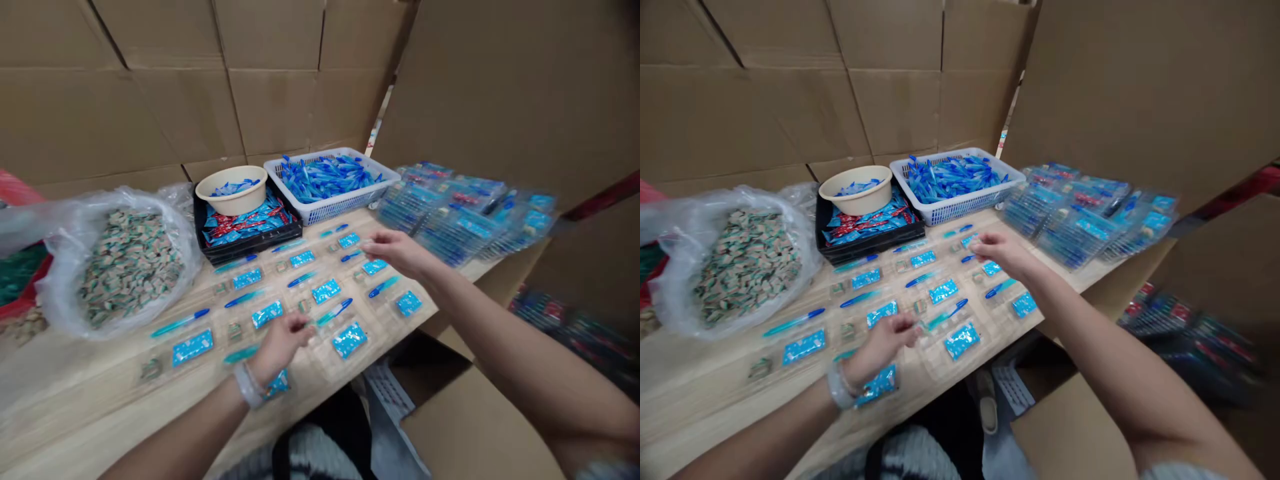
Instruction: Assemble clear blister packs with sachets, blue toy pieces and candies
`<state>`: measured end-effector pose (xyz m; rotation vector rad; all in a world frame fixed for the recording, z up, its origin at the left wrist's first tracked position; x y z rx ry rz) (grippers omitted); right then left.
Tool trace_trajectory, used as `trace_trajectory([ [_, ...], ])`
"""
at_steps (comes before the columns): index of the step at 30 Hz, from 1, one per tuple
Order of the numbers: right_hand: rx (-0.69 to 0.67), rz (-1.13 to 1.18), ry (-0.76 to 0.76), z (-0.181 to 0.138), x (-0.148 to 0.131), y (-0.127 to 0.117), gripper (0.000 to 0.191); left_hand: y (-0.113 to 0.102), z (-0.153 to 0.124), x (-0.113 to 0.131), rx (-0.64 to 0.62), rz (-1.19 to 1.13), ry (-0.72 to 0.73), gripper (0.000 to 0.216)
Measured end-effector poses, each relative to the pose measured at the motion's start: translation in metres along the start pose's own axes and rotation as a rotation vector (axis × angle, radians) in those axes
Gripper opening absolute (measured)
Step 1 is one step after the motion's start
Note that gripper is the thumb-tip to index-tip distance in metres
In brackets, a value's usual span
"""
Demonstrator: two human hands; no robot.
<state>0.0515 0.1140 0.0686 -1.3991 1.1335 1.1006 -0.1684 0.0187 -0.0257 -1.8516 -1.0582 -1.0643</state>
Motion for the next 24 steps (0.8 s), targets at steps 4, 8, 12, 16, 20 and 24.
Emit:
trace_trajectory([
  [4, 0.027, -0.005, 0.071, -0.046, 0.048, -0.059, 0.024, 0.046, -0.011, -0.009, 0.024, 0.231, 0.087, 0.012],
  [8, -0.022, 0.006, 0.106, -0.065, 0.085, -0.074, 0.025, 0.057, -0.029, -0.002, 0.086, 0.534, 0.202, 0.016],
  [12, -0.147, -0.08, 0.099, -0.071, 0.104, -0.067, 0.023, 0.064, -0.04, 0.007, 0.131, 0.704, 0.301, 0.022],
  [16, -0.251, -0.305, -0.013, -0.075, 0.109, -0.053, 0.014, 0.069, -0.044, 0.005, 0.147, 0.793, 0.31, 0.022],
  [20, -0.348, -0.64, -0.184, -0.079, 0.106, -0.03, 0.013, 0.068, -0.046, 0.003, 0.146, 0.808, 0.26, 0.02],
  [24, -0.409, -0.905, -0.279, -0.083, 0.102, -0.013, 0.02, 0.068, -0.045, 0.006, 0.158, 0.805, 0.272, 0.021],
])
Point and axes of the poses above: each hand's wrist, its own z-axis towards the middle knuckle, its own y-axis out of the palm, x = y × z, the point moved 9 cm from there along z, towards the middle knuckle, and after that the axes turned 1 degree about x, right-handed, at the moved point
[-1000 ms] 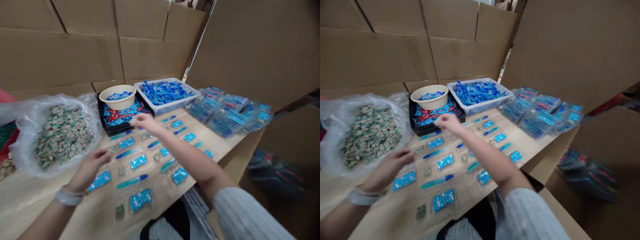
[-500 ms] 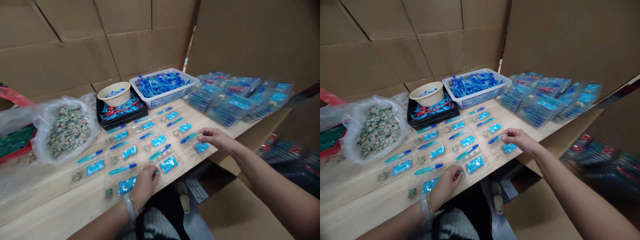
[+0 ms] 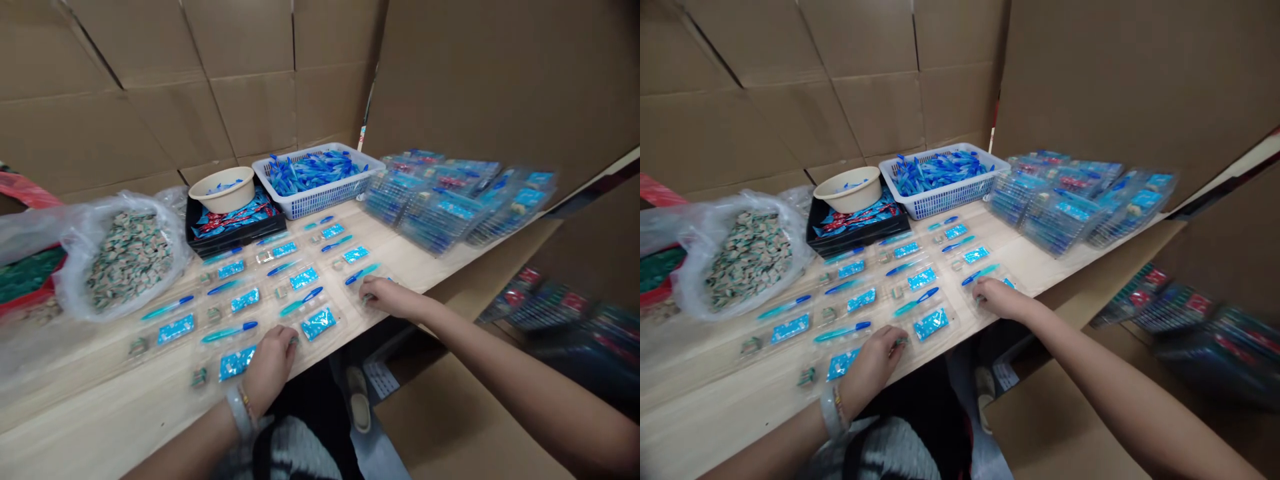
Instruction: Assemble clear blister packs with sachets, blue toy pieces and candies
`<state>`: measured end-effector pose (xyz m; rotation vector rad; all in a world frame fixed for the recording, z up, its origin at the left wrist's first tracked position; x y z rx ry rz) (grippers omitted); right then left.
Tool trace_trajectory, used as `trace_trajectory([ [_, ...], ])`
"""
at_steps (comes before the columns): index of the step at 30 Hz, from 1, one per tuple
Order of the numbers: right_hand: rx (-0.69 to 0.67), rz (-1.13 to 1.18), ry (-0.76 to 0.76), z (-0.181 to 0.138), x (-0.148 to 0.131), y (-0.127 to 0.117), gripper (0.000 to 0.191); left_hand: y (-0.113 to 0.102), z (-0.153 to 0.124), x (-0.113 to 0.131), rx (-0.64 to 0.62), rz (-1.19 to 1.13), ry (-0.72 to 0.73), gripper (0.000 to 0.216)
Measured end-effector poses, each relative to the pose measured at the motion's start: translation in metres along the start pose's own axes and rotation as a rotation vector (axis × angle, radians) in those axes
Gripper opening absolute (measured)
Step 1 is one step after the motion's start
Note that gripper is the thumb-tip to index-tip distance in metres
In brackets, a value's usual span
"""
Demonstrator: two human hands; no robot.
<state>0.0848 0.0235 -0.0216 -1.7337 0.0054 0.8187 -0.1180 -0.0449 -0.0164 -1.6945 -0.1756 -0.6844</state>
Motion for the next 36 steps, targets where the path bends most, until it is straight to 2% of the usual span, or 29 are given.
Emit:
trace_trajectory([
  [5, -0.01, -0.146, 0.018, 0.001, 0.003, 0.003, 0.022, -0.001, 0.004, -0.003, 0.066, -0.007, 0.053, 0.02],
  [13, 0.021, -0.138, 0.07, -0.004, 0.008, 0.006, 0.013, -0.001, 0.007, -0.013, 0.13, -0.143, 0.055, 0.014],
  [19, 0.081, -0.127, 0.059, -0.011, 0.011, 0.004, 0.015, -0.005, 0.009, -0.025, 0.054, -0.162, 0.026, 0.014],
  [21, 0.152, -0.136, 0.076, -0.014, 0.008, -0.001, 0.015, -0.006, 0.009, -0.029, 0.027, -0.145, 0.008, 0.014],
  [23, 0.269, -0.137, 0.095, -0.017, -0.007, -0.006, 0.016, -0.006, 0.01, -0.031, 0.008, -0.127, -0.014, 0.014],
  [25, 0.318, -0.085, 0.066, -0.016, -0.036, 0.002, 0.017, -0.007, 0.01, -0.033, -0.007, -0.129, -0.034, 0.014],
  [28, 0.204, 0.03, -0.033, -0.002, -0.092, 0.039, 0.019, -0.011, 0.01, -0.035, 0.005, -0.178, -0.046, 0.015],
  [30, 0.159, 0.024, -0.045, 0.01, -0.118, 0.062, 0.019, -0.015, 0.011, -0.035, 0.007, -0.197, -0.034, 0.018],
  [33, 0.174, -0.056, 0.011, 0.027, -0.128, 0.08, 0.016, -0.014, 0.012, -0.033, -0.033, -0.182, 0.002, 0.022],
  [36, 0.194, -0.135, 0.001, 0.035, -0.129, 0.085, 0.015, -0.012, 0.014, -0.031, -0.059, -0.142, 0.023, 0.024],
])
Point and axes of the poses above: each hand's wrist, its own z-axis towards the middle knuckle, its own y-axis out of the palm, x = y × z, the point moved 9 cm from there along z, towards the middle knuckle, and after that the axes turned 1 degree about x, right-handed, at the moved point
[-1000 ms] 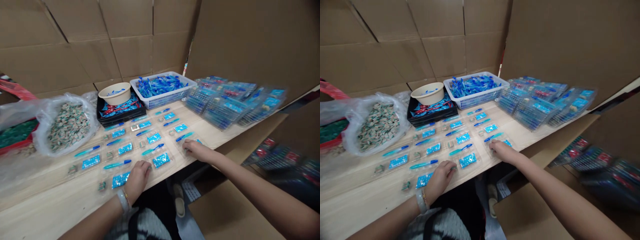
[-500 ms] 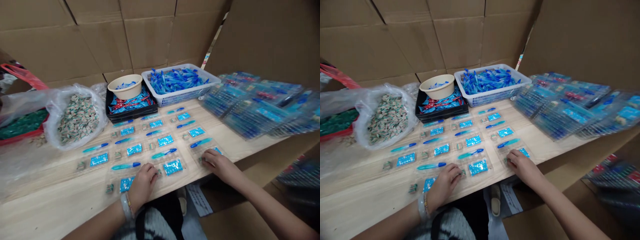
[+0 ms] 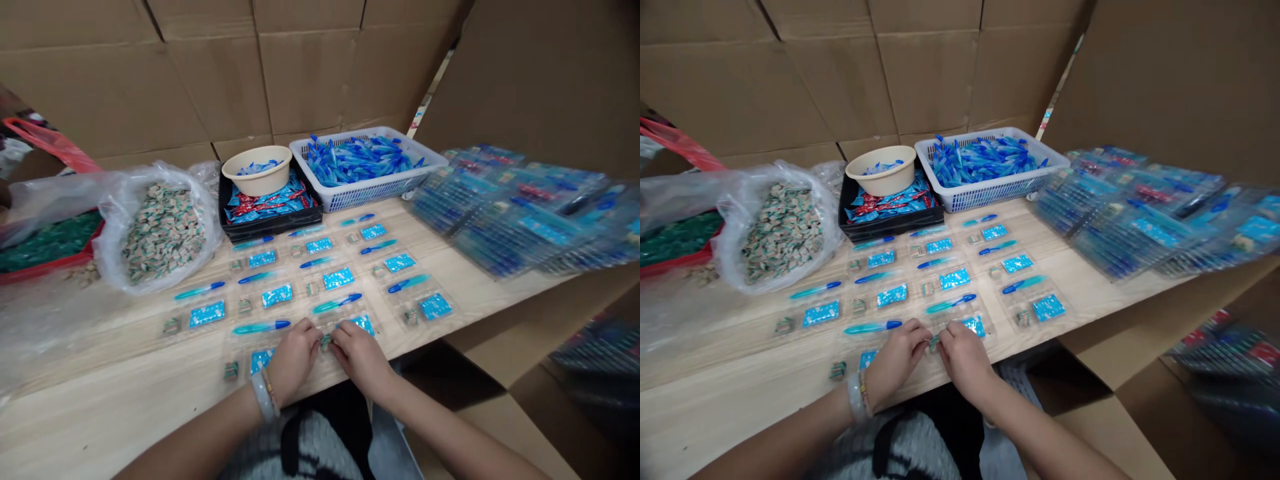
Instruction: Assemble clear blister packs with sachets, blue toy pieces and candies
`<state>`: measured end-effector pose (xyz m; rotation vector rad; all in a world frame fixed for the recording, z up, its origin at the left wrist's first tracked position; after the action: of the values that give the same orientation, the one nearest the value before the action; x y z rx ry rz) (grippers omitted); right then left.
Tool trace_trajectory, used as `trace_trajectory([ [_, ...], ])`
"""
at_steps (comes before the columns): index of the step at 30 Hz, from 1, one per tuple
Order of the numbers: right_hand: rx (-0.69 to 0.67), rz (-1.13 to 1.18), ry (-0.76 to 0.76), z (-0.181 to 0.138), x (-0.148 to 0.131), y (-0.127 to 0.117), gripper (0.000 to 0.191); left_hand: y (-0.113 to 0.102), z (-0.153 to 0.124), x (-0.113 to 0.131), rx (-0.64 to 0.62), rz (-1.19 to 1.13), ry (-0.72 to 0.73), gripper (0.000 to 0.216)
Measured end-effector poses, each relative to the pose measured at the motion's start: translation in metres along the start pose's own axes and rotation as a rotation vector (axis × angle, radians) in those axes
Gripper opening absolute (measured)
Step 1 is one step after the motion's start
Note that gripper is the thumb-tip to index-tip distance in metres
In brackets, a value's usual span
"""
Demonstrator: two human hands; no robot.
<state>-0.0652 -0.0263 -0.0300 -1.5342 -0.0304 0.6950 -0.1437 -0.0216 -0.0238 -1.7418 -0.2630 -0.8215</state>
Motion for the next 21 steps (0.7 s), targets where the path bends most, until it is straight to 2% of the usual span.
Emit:
trace_trajectory([
  [4, 0.007, -0.075, -0.147, 0.001, -0.013, 0.001, 0.017, 0.004, 0.002, 0.003, -0.022, 0.071, 0.025, 0.027],
  [9, -0.101, 0.084, -0.119, 0.01, -0.01, 0.001, 0.012, 0.003, 0.005, -0.001, -0.017, 0.127, 0.019, 0.025],
  [15, -0.208, 0.015, -0.27, 0.02, -0.026, 0.004, 0.015, 0.004, 0.008, -0.006, -0.037, 0.082, 0.048, 0.027],
  [18, -0.21, 0.003, -0.24, 0.018, -0.028, 0.002, 0.015, 0.002, 0.002, -0.003, -0.038, 0.068, 0.081, 0.028],
  [21, -0.113, 0.105, -0.123, 0.007, -0.004, -0.024, 0.015, -0.007, -0.006, 0.008, 0.017, 0.066, 0.142, 0.025],
])
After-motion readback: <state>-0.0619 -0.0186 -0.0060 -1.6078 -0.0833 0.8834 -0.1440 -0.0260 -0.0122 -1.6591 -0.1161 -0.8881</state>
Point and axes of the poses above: each hand's wrist, its own z-axis towards the middle knuckle, its own y-axis out of the palm, x = y × z, the point moved 9 cm from there along z, towards the middle knuckle, and after that the axes turned 1 degree about x, right-handed, at the moved point
